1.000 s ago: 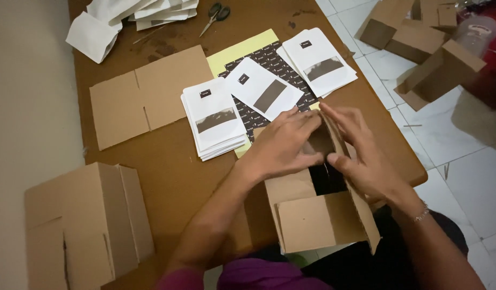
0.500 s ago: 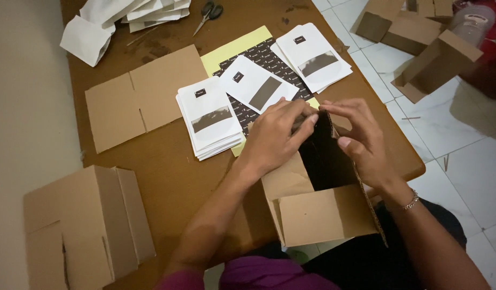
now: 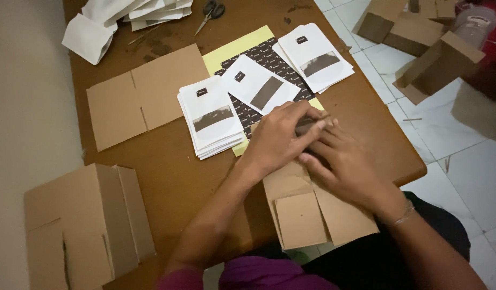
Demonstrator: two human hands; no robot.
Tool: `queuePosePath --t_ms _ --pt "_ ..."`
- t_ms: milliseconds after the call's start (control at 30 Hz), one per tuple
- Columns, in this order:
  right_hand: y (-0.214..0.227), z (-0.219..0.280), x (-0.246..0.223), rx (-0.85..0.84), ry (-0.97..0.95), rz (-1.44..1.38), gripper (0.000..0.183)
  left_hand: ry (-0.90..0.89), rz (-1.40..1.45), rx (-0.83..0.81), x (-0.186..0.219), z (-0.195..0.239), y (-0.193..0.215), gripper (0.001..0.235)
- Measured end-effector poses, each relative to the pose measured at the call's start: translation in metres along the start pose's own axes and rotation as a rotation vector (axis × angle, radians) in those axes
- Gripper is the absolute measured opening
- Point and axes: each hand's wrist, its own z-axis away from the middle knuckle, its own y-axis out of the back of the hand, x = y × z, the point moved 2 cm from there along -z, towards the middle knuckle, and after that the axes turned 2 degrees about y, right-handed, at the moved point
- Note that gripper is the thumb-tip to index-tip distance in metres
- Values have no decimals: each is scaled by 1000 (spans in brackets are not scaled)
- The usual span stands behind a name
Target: The person folds a flat cardboard sheet into a small box, places two white packets inside, and closes the flaps. They then set the finished box aside and begin folding another flat cardboard sheet.
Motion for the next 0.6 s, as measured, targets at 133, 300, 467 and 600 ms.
queuePosePath --t_ms 133,300,467,600 --pt "20 -5 -4 -315 -105 -254 36 -24 -71 -110 -3 -1 -6 34" --pt "16 8 -5 -361 -305 -211 48 -19 -120 -345 17 -5 16 54" --pt "9 24 -9 154 -158 -146 29 26 -191 -425 9 -3 14 60" --pt "44 31 3 176 -286 -130 5 79 -249 -527 -8 2 -6 52"
